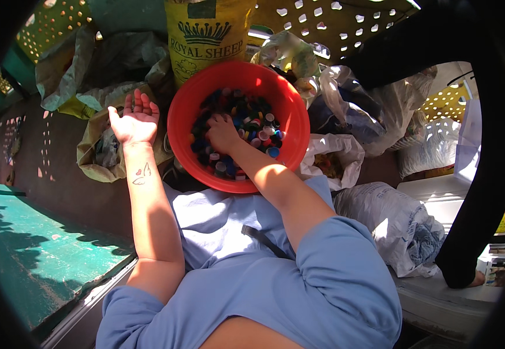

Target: The person sits on the floor and sorts colorful plastic bottle caps from a red basin, picking them up one by one and placing them into a plastic bag. Another person is visible in the background handling a white sack.

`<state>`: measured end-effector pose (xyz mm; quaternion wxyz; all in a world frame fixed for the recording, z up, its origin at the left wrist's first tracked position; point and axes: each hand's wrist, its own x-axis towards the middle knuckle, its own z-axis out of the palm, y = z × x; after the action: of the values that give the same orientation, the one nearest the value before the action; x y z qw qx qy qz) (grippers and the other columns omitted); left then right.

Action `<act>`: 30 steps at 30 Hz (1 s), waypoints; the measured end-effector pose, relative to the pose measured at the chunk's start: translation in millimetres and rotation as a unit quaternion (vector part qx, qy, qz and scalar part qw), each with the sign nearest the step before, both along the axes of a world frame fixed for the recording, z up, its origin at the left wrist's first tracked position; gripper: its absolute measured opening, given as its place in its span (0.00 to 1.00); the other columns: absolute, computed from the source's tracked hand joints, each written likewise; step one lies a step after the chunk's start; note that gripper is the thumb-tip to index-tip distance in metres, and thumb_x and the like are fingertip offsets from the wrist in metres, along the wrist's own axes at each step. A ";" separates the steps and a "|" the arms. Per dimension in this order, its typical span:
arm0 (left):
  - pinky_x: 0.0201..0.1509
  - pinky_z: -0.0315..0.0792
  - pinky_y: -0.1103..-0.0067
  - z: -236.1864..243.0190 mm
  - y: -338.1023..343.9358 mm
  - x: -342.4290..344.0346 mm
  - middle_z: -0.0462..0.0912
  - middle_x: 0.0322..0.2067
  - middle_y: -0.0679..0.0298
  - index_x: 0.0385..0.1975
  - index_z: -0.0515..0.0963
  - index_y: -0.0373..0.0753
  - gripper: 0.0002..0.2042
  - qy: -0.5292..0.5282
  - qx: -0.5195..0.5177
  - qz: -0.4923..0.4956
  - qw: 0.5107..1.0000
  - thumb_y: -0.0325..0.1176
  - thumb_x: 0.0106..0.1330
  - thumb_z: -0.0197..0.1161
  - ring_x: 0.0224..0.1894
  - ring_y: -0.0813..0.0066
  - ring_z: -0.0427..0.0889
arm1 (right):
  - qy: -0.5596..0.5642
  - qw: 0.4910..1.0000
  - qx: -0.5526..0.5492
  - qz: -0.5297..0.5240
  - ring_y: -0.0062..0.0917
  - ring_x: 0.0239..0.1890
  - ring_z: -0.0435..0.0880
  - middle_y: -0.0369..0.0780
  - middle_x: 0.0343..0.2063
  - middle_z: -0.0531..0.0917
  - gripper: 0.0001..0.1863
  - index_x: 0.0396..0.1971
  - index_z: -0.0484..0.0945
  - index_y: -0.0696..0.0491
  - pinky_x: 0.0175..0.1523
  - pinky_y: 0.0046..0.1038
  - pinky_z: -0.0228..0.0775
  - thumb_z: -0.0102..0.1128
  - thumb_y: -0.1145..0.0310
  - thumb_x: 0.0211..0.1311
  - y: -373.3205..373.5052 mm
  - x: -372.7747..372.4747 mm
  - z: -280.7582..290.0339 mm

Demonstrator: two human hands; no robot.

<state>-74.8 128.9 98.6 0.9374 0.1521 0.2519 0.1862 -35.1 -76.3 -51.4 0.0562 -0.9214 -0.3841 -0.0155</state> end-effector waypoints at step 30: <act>0.48 0.64 0.70 -6.3 11.7 -3.8 0.74 0.45 0.63 0.64 0.54 0.46 0.36 -0.008 -0.001 -0.002 1.000 0.65 0.63 0.40 0.43 0.70 0.71 | 0.086 0.988 -0.121 -0.038 0.37 0.59 0.65 0.42 0.49 0.74 0.17 0.36 0.84 0.49 0.66 0.57 0.43 0.62 0.60 0.43 28.4 -13.3 2.1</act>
<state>-78.6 140.6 92.3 0.9400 0.1500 0.2444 0.1850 -48.3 -47.9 -49.3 -0.0232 -0.9332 -0.3419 0.1078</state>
